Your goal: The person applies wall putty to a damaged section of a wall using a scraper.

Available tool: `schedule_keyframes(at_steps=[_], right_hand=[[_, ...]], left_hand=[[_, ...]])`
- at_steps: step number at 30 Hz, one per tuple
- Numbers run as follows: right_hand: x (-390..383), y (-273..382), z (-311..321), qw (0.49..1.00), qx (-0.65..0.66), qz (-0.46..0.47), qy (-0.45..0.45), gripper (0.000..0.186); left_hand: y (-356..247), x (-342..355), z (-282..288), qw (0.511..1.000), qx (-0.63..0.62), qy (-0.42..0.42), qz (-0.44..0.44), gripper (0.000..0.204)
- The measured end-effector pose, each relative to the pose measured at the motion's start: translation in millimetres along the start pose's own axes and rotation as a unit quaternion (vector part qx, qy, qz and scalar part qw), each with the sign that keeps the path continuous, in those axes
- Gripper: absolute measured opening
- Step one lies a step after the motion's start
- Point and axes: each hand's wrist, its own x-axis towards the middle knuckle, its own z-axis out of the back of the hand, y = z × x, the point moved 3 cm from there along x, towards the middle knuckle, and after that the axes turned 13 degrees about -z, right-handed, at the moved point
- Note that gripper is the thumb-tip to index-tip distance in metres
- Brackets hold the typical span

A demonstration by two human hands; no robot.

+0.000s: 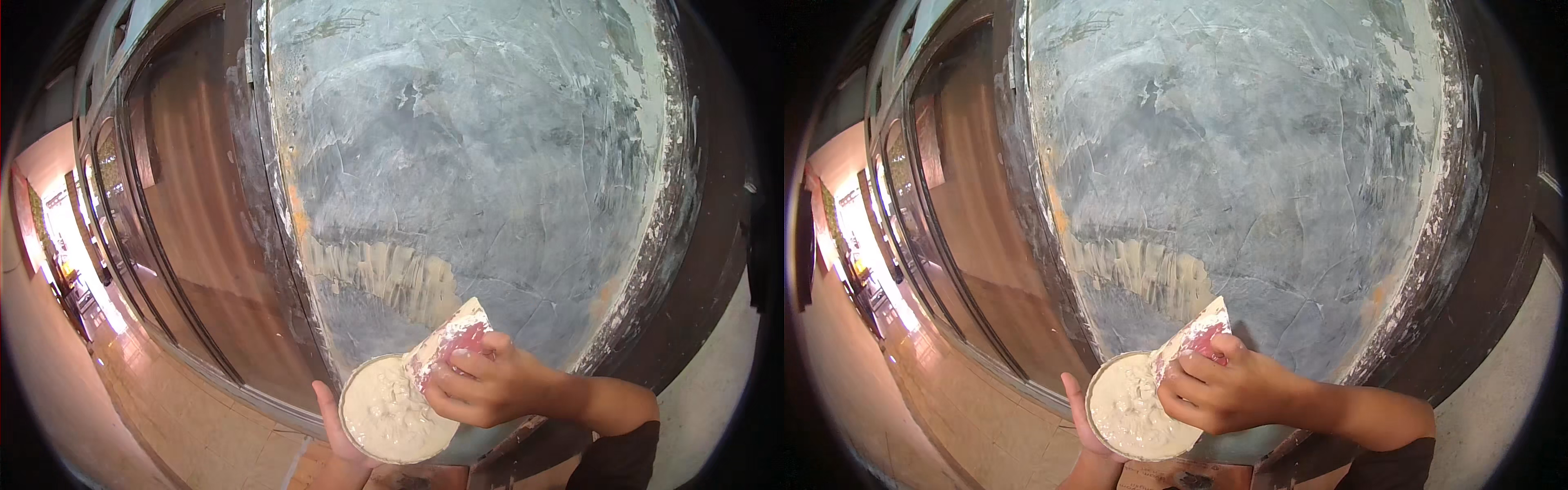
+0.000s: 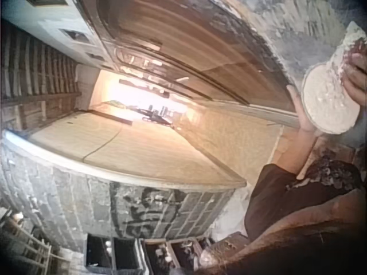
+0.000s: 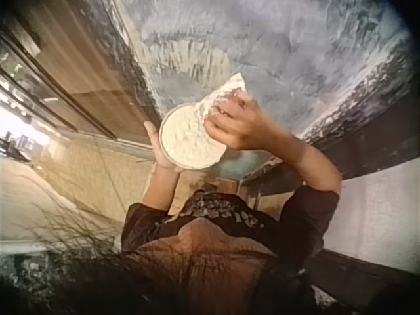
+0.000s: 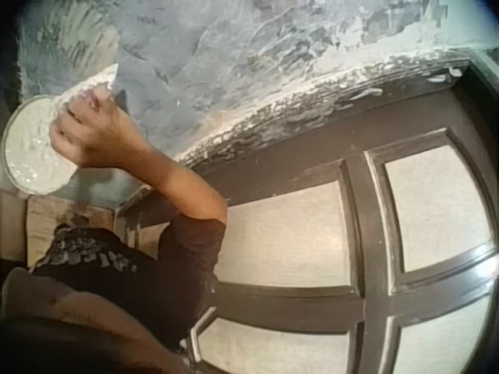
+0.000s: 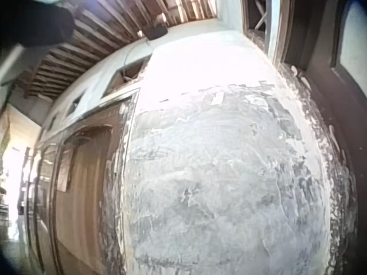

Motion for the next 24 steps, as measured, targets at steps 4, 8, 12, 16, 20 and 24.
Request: schedule_keyframes(at_steps=[4,8,12,16,20,24], right_hand=[[2,1,0,1.000,-0.008,0.004,0.007,0.011],[0,0,-1,1.000,-0.015,0.007,0.008,0.012],[-8,0,0,0.999,-0.018,0.031,0.015,0.012],[-12,1,2,0.997,-0.011,0.063,0.034,0.011],[-19,5,4,0.997,0.003,0.072,0.013,0.009],[-21,6,11,0.997,0.031,0.071,0.010,0.013]], left_hand=[[1,-1,3,0.999,0.036,-0.030,-0.002,0.110],[1,-2,1,0.998,0.043,-0.039,-0.002,0.109],[1,-1,8,0.991,0.115,-0.073,0.000,0.108],[4,1,17,0.998,0.051,-0.046,0.011,0.109],[5,3,27,0.998,0.047,-0.037,0.016,0.109],[7,3,24,0.999,0.021,-0.031,0.023,0.109]])
